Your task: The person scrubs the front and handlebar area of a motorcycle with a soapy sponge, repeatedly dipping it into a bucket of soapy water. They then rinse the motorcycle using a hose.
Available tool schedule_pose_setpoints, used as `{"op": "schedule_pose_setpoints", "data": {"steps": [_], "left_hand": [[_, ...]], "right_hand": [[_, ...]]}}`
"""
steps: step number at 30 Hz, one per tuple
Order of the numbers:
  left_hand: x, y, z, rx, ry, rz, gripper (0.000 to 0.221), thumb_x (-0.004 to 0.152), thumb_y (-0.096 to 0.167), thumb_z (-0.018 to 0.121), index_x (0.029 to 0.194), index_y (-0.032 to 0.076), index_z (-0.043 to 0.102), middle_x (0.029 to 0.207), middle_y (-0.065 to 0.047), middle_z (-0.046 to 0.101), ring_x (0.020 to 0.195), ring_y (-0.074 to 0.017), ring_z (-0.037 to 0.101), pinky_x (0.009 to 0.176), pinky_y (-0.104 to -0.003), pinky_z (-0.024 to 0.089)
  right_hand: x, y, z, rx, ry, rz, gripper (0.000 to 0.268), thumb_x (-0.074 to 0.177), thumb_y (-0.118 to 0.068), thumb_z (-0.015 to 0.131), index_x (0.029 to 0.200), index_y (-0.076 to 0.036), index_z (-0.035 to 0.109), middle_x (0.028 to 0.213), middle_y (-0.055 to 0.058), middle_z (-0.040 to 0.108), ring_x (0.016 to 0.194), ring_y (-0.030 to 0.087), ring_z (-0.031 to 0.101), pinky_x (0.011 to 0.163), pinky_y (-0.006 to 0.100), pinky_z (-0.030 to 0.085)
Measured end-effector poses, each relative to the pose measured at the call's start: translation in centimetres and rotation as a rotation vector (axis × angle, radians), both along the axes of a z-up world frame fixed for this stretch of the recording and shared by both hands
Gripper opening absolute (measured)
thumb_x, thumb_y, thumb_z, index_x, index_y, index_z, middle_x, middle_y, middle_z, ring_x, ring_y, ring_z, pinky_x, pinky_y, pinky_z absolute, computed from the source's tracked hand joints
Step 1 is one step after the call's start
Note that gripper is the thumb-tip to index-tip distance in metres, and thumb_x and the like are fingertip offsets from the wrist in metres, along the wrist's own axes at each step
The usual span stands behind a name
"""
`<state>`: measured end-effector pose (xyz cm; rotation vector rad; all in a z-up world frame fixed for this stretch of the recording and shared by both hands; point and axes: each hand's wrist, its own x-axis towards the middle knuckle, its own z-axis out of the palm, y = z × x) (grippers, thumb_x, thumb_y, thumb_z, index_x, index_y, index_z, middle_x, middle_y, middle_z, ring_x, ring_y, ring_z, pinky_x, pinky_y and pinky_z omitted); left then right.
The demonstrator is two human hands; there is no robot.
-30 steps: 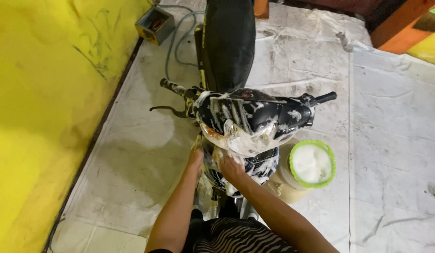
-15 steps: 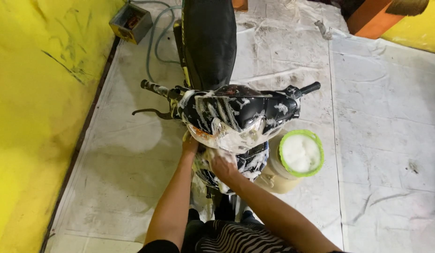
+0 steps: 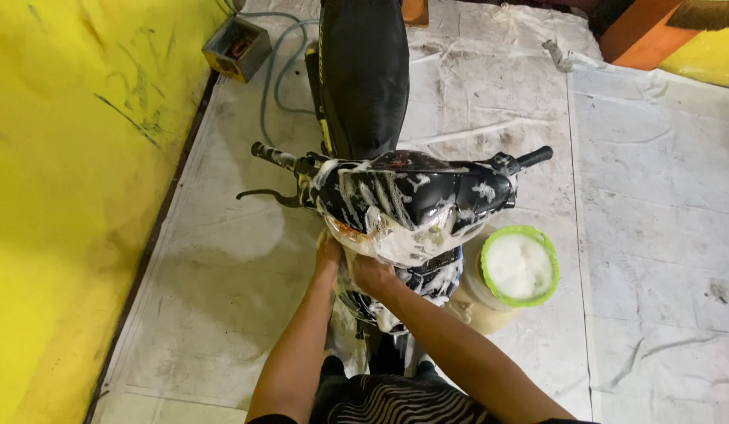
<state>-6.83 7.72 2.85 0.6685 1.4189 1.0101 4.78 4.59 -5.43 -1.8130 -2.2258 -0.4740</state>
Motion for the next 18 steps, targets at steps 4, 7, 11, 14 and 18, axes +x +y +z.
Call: {"op": "schedule_pose_setpoints", "data": {"steps": [4, 7, 11, 14, 18], "left_hand": [[0.3, -0.2, -0.4, 0.074, -0.099, 0.070, 0.064, 0.100, 0.039, 0.057, 0.154, 0.011, 0.041, 0.143, -0.027, 0.057, 0.132, -0.0379, 0.056, 0.113, -0.046, 0.044], [0.8, -0.7, -0.4, 0.138, -0.185, 0.135, 0.054, 0.103, 0.034, 0.055, 0.151, 0.012, 0.045, 0.140, -0.024, 0.061, 0.129, -0.0336, 0.059, 0.110, -0.044, 0.046], [1.8, -1.2, -0.3, 0.248, -0.324, 0.239, 0.040, 0.109, 0.025, 0.053, 0.147, 0.012, 0.052, 0.135, -0.020, 0.066, 0.124, -0.0272, 0.064, 0.105, -0.042, 0.049], [-0.2, -4.5, -2.9, 0.064, 0.819, -0.523, 0.038, 0.104, 0.015, 0.052, 0.137, -0.002, 0.062, 0.135, -0.024, 0.066, 0.139, -0.0316, 0.055, 0.125, -0.046, 0.034], [0.9, -7.0, -4.9, -0.374, 0.485, -0.064, 0.073, 0.104, 0.065, 0.033, 0.143, 0.010, 0.060, 0.142, -0.021, 0.062, 0.137, -0.0343, 0.055, 0.116, -0.045, 0.042]], "right_hand": [[-0.2, 1.4, 6.4, 0.094, -0.808, 0.267, 0.031, 0.097, -0.041, 0.040, 0.109, -0.014, 0.051, 0.093, 0.015, 0.059, 0.081, 0.029, 0.059, 0.066, 0.047, 0.041], [-0.1, 1.2, 11.4, 0.179, -1.500, 0.508, 0.053, 0.103, -0.045, 0.031, 0.137, -0.005, 0.040, 0.125, 0.026, 0.055, 0.110, 0.040, 0.057, 0.092, 0.055, 0.047], [1.8, 1.2, 9.9, 0.318, -1.902, 0.972, 0.063, 0.109, -0.031, 0.039, 0.163, -0.006, 0.018, 0.115, 0.026, 0.064, 0.058, 0.012, 0.053, 0.068, 0.044, 0.065], [4.3, 0.2, -16.0, 0.590, 0.015, 0.508, 0.033, 0.099, -0.044, 0.057, 0.095, -0.015, 0.071, 0.079, 0.004, 0.062, 0.078, 0.024, 0.066, 0.090, 0.064, 0.053], [0.8, -4.0, 0.2, -0.926, 0.089, 0.212, 0.057, 0.102, -0.065, 0.024, 0.128, -0.026, 0.057, 0.130, 0.002, 0.064, 0.119, 0.026, 0.066, 0.103, 0.045, 0.052]]}}
